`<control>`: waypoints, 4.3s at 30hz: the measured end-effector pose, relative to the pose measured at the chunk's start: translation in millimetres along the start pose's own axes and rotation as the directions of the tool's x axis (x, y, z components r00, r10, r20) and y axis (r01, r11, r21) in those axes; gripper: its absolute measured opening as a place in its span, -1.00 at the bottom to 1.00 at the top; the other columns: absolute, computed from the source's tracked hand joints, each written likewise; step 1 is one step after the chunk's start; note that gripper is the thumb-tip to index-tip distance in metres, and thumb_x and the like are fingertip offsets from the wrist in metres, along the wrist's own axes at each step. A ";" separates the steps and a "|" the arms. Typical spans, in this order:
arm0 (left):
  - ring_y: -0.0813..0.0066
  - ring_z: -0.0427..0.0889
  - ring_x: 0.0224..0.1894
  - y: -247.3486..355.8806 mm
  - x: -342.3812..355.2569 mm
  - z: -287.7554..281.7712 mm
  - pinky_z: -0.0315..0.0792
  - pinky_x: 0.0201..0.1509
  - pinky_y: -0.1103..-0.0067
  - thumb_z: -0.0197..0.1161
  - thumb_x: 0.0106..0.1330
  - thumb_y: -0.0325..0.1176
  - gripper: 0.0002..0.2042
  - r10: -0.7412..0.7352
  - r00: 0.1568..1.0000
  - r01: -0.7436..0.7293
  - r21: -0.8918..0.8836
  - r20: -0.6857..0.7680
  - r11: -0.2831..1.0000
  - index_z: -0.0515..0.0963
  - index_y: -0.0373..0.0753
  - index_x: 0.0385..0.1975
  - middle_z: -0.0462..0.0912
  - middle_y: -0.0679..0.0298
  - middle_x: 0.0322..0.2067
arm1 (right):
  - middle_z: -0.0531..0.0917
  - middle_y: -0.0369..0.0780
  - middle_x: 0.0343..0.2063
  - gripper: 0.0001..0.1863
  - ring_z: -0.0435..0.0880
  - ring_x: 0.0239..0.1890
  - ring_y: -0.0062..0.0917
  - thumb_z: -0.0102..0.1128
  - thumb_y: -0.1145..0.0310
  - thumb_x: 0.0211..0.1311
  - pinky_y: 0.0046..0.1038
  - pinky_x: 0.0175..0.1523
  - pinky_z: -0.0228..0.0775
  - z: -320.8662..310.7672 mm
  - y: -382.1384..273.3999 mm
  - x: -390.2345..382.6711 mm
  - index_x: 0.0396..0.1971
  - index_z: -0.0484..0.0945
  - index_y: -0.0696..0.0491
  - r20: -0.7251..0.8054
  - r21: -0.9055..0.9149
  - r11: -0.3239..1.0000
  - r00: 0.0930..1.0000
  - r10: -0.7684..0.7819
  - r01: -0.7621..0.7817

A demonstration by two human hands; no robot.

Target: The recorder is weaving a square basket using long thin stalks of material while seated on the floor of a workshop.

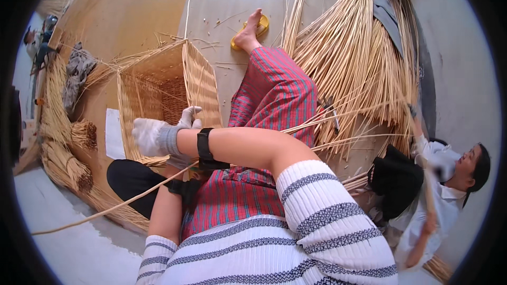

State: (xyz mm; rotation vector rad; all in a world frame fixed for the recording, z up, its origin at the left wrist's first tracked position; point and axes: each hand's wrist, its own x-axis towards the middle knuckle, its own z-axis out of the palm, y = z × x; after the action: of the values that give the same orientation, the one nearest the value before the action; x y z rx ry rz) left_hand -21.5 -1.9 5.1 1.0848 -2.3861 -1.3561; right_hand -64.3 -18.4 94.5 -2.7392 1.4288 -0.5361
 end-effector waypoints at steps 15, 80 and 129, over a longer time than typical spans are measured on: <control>0.15 0.66 -0.29 63.4 -13.4 -25.0 0.52 -0.20 0.33 0.20 0.32 -0.40 -0.76 0.284 0.957 -0.280 0.405 0.052 0.870 0.52 -0.15 -0.02 0.67 0.12 -0.32 | 0.64 -0.16 -0.52 -0.80 0.68 -0.37 -0.24 0.26 0.17 0.26 -0.24 -0.25 0.52 -0.9 -3.8 -172.9 -0.41 0.56 -0.03 -0.200 0.363 0.554 0.518 0.831 -0.749; 0.76 0.39 -0.59 36.5 -3.8 -69.9 0.32 -0.55 0.70 0.22 0.44 -0.41 -0.93 -0.134 0.984 0.137 -0.023 0.114 0.990 0.55 -0.24 -0.29 0.51 0.44 -0.55 | 0.67 -0.25 -0.27 -0.65 0.61 -0.21 -0.60 0.44 0.44 -0.02 -0.48 -0.02 0.50 36.9 22.9 -135.8 -0.18 0.57 0.11 0.340 0.915 -0.214 0.367 0.866 -0.342; 0.15 0.65 -0.11 23.4 -102.1 -57.7 0.32 0.29 0.19 0.39 0.21 -0.22 -0.74 0.187 0.969 -0.235 0.381 0.159 0.894 0.58 -0.11 -0.16 0.70 0.21 -0.26 | 0.71 0.00 -0.22 -0.72 0.69 -0.11 -0.10 0.16 0.18 0.37 -0.23 -0.01 0.53 -0.3 -26.1 -169.1 -0.17 0.61 0.10 0.400 0.650 0.145 0.499 0.769 -0.746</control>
State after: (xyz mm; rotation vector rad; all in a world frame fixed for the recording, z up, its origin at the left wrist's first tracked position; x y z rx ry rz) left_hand 67.8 35.9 75.0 0.8071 -2.8535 -0.9081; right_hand -132.6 131.7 48.9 -1.0621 1.7564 -0.8201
